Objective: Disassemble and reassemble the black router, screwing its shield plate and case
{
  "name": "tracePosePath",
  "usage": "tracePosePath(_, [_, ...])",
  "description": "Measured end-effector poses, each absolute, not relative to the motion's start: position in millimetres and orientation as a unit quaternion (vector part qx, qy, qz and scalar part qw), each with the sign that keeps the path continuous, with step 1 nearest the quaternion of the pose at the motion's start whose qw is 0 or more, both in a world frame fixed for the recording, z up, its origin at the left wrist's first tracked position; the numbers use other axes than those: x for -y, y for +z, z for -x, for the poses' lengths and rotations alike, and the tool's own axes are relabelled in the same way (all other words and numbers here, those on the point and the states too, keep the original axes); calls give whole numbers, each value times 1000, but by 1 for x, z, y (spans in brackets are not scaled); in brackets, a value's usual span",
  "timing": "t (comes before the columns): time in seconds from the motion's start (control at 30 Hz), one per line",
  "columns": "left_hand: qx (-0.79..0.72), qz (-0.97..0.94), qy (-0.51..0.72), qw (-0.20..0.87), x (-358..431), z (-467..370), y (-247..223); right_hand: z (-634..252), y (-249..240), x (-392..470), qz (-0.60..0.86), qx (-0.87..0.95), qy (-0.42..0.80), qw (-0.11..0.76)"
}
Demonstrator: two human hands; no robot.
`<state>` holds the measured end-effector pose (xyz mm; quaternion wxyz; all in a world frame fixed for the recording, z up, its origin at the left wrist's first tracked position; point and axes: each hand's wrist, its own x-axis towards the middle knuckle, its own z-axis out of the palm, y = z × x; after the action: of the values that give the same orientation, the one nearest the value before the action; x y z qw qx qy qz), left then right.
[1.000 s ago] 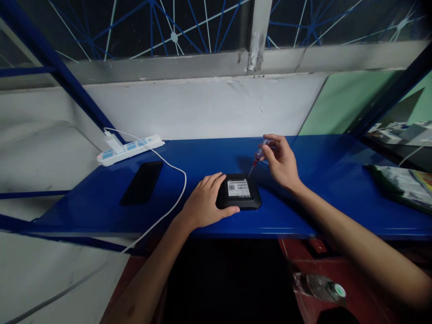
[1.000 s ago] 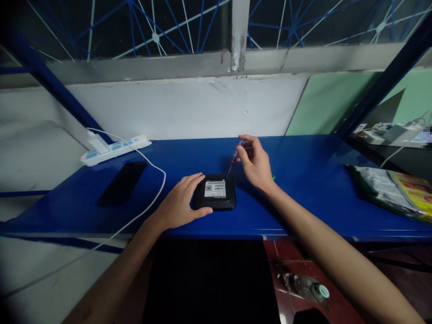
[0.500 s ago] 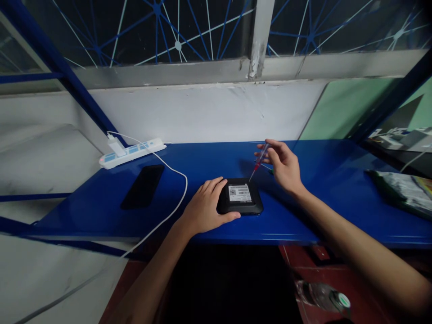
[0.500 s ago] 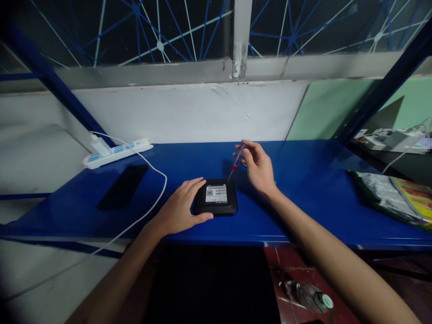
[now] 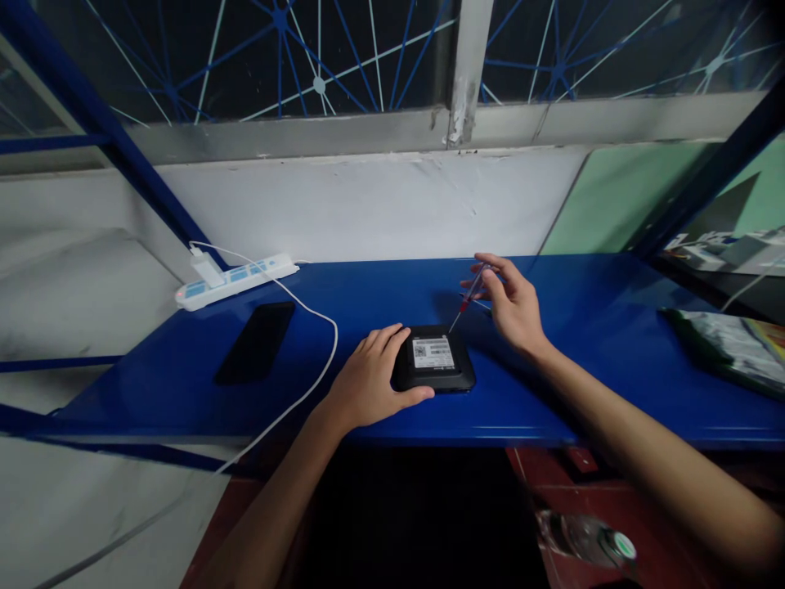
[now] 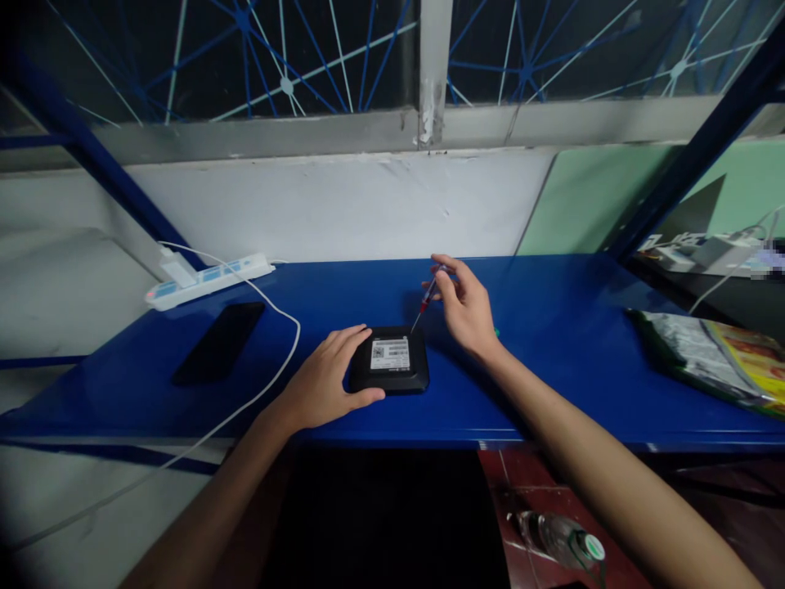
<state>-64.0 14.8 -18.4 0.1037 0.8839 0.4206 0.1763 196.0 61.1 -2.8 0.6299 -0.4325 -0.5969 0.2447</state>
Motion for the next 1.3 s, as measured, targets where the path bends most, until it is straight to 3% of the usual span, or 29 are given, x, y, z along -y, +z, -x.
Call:
tracePosePath(0.17, [-420, -883, 178, 107, -14, 64, -18, -196, -8, -62, 415, 586, 275, 639])
tracePosePath(0.5, [-414, -885, 185, 107, -16, 65, -20, -195, -1, -57, 481, 633, 135, 592])
tracePosePath(0.83, [-418, -881, 190, 111, -15, 64, -20, -196, -9, -59, 419, 609, 268, 619])
tracePosePath(1.3, [-419, -881, 190, 109, -15, 65, -20, -194, 0, -55, 467, 631, 174, 595])
